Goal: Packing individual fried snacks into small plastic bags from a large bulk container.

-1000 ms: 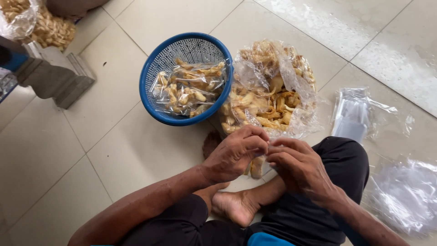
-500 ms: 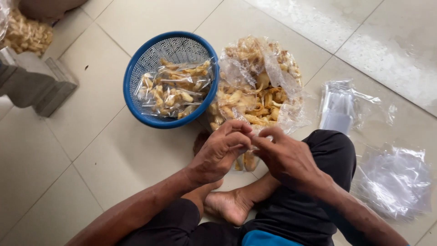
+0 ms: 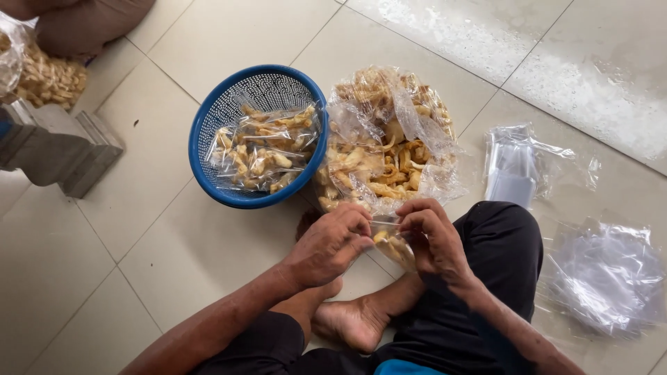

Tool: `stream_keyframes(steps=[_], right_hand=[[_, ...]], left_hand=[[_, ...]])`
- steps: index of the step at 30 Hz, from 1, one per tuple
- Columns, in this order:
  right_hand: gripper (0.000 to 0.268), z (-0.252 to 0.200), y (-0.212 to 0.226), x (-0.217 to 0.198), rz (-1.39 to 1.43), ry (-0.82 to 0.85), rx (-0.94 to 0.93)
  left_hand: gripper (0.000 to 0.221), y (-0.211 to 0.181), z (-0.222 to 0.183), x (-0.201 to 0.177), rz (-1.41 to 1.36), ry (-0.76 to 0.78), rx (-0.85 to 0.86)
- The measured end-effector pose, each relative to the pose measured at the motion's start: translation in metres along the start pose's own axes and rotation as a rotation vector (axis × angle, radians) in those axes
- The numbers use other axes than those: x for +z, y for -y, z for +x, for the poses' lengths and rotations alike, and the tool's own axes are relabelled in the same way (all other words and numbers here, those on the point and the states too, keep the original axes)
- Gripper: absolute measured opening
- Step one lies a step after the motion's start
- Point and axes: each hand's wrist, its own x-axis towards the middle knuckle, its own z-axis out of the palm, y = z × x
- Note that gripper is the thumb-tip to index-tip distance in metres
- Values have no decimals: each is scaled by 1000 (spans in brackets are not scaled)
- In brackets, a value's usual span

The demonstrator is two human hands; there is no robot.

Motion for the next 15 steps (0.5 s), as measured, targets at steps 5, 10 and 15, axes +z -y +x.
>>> stream_keyframes(steps=[5, 10, 15], right_hand=[[6, -3, -7, 11, 390, -48, 104], [18, 10, -14, -3, 375, -171, 238], [18, -17, -80, -14, 263, -363, 262]], left_hand=[[10, 2, 4, 0, 149, -84, -7], [12, 36, 17, -25, 245, -425, -177], [25, 71, 29, -84, 59, -775, -342]])
